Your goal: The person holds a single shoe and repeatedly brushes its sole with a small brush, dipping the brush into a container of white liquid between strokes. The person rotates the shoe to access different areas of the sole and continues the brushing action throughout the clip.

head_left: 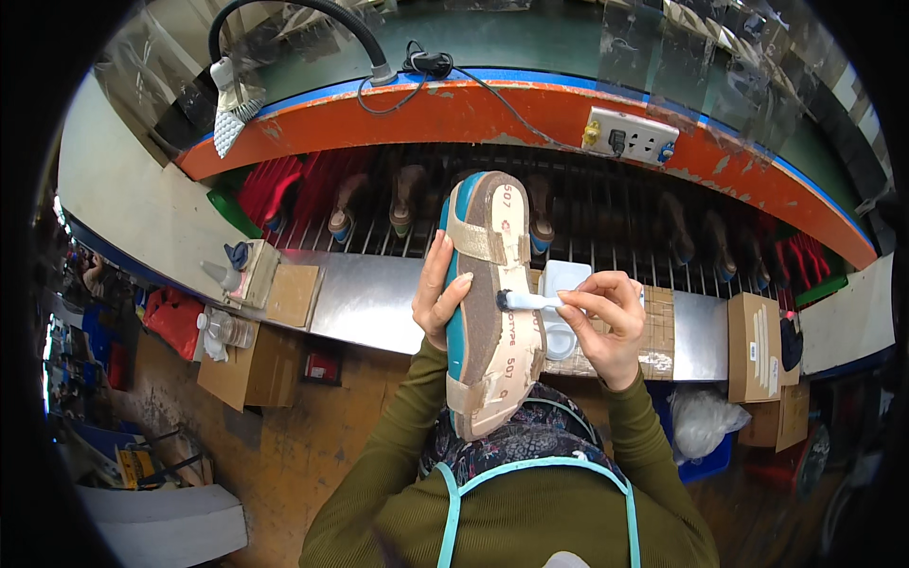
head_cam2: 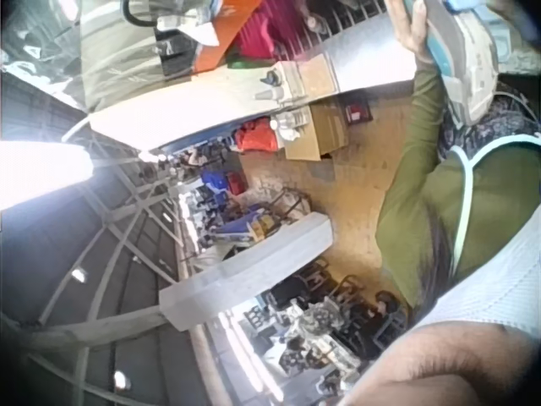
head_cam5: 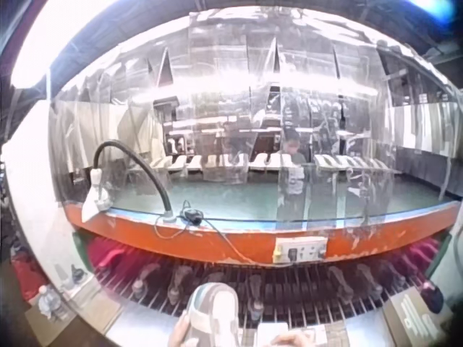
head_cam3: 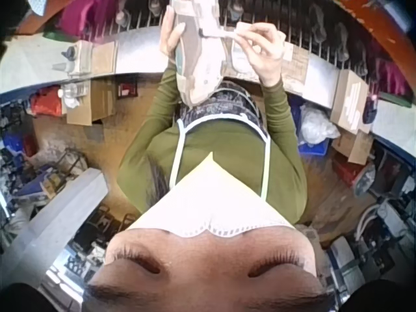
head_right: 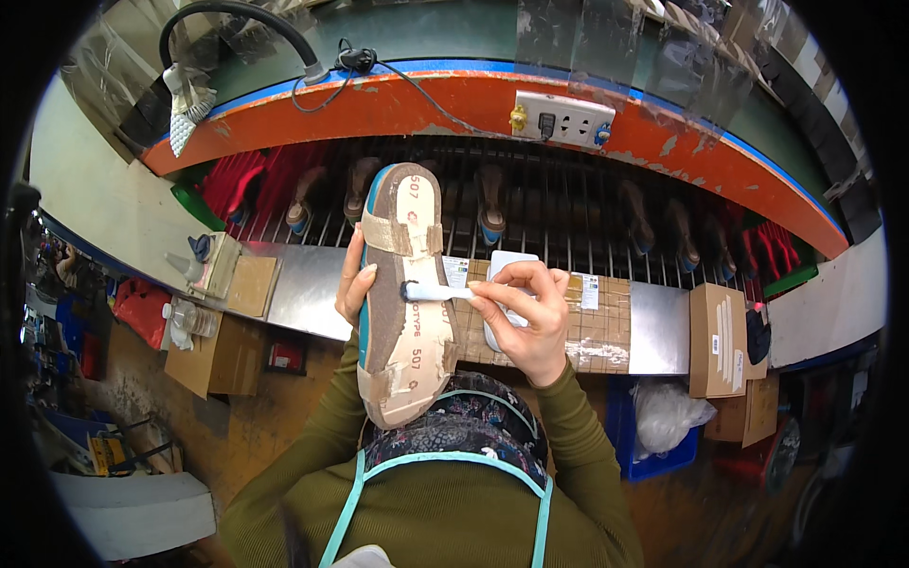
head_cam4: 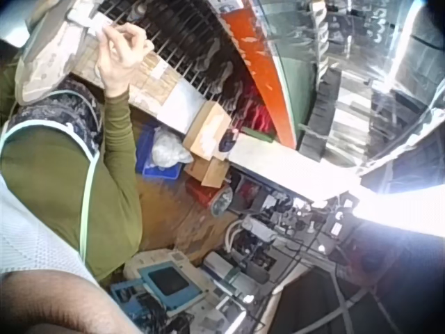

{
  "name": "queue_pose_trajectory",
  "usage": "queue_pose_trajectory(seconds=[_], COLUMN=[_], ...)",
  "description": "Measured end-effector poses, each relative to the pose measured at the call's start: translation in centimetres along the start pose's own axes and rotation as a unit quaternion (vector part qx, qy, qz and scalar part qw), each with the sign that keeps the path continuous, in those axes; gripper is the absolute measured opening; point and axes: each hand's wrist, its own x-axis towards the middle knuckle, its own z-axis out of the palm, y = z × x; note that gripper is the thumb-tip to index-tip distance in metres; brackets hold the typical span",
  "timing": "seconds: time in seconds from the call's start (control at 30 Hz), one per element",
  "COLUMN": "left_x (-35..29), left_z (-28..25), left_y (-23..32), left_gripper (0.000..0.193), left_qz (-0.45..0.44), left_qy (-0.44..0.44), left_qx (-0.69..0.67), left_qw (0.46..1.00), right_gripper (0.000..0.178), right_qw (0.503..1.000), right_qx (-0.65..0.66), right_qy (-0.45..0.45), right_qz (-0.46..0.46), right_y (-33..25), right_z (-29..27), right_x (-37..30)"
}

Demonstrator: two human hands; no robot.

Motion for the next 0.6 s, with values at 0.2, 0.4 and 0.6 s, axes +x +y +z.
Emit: queue_pose_trajectory(seconds=[0.2, 0.4, 0.6], left_x=[0.1, 0.2, 0.0], left_z=[0.6, 0.9, 1.1], left_y=[-0.1, 0.0, 0.0], left_gripper=[0.039, 0.041, 0.039], left_qz=[-0.002, 0.016, 0.004], left_qy=[0.007, 0.0, -0.002], left_qx=[0.005, 0.013, -0.002], left_qw=[1.0, 1.0, 1.0], right_gripper=[0.023, 0.023, 0.022], right_qw=[1.0, 0.998, 0.993], right_qx=[-0.009, -0.046, -0.088], right_qy=[0.016, 0.046, 0.064], right_qz=[-0.011, 0.001, -0.039], right_y=[-0.7, -0.3, -0.8], right_z=[-0.1, 0.1, -0.4], right_x=[-1.6, 0.3, 1.1])
